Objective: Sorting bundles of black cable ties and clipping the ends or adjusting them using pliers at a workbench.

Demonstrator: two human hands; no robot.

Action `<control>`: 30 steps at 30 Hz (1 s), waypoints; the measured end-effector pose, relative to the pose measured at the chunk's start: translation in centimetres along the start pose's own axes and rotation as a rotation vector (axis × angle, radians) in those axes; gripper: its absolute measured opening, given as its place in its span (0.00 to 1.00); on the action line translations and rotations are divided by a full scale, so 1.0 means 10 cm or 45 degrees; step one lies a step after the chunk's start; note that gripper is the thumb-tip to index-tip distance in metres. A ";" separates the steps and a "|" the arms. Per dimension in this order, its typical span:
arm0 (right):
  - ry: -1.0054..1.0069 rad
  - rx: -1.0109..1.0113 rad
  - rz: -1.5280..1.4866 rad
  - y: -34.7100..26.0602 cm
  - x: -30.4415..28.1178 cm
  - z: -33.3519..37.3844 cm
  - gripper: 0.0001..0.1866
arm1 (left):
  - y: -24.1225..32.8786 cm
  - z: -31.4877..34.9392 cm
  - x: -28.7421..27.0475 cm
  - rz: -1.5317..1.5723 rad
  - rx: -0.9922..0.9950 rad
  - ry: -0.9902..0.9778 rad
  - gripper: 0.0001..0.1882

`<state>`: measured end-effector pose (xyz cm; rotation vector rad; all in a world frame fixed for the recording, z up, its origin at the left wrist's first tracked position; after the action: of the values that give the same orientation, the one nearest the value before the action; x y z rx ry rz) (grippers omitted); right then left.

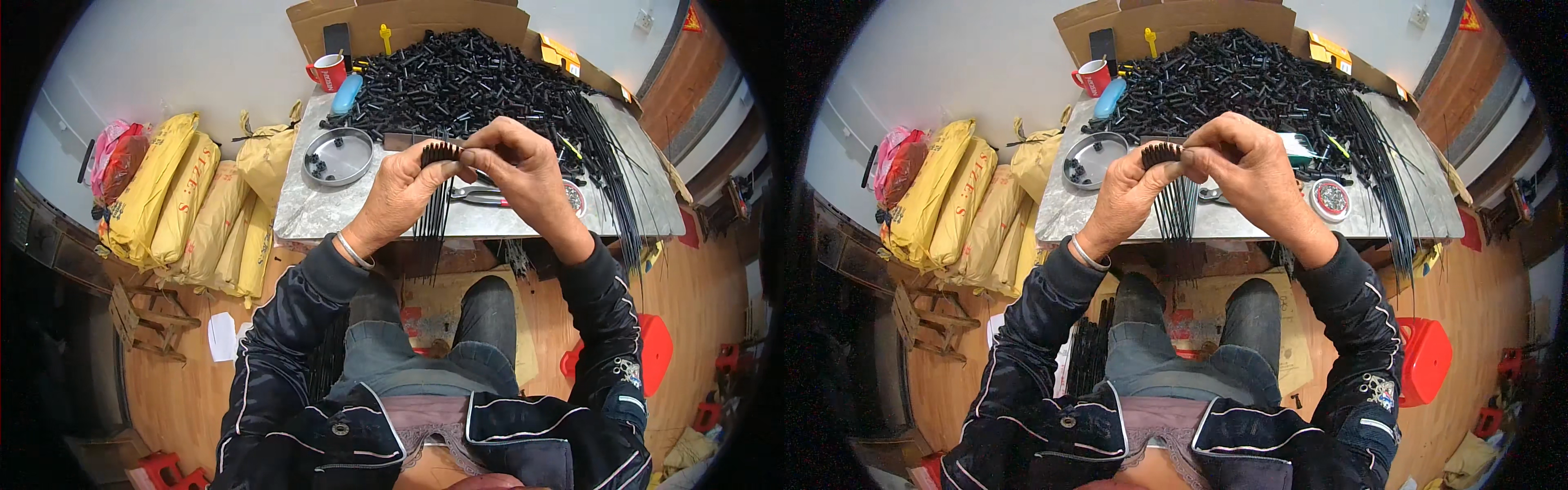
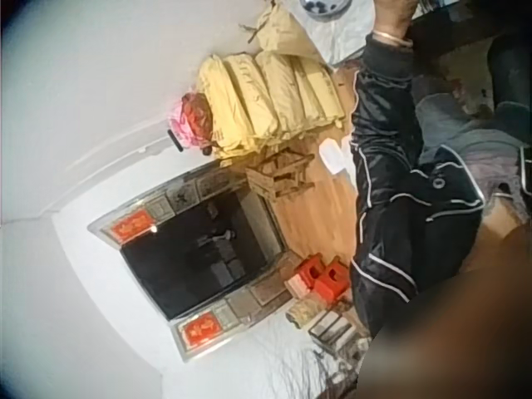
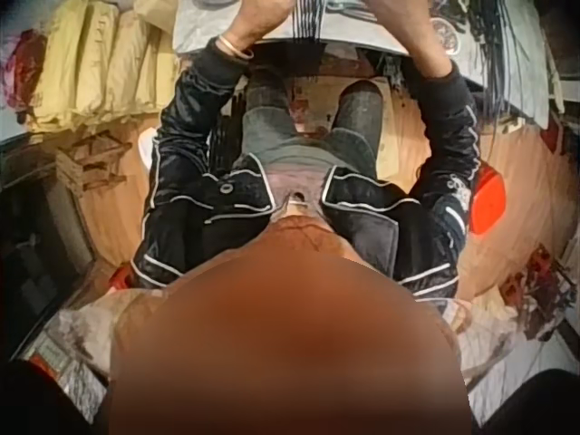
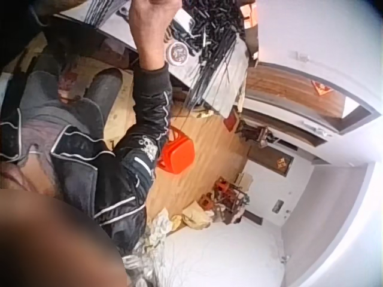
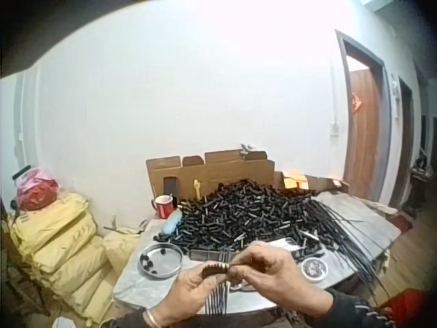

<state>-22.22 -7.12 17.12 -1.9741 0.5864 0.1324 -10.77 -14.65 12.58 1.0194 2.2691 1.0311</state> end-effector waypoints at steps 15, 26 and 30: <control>-0.057 -0.460 0.689 -0.39 -0.07 -0.12 0.06 | 0.03 -0.07 0.01 0.008 -0.052 -0.166 0.10; -0.039 -0.495 0.711 -0.30 0.10 -0.20 0.08 | 0.15 -0.17 -0.17 -0.427 0.121 -0.259 0.12; 0.024 -0.553 0.689 -0.30 0.16 -0.18 0.08 | 0.06 -0.13 -0.21 -0.354 0.032 -0.223 0.11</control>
<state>-19.76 -8.22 19.85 -2.1786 1.1732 0.6196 -10.01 -16.59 14.09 0.7441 2.2060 0.7684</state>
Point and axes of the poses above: each hand's wrist, its own z-axis away from the middle knuckle, its own x-axis out of the palm, y = z × x, the point moved 7 cm from there along -z, towards the middle knuckle, and after that the axes turned 5 degrees about x, right-handed, at the moved point
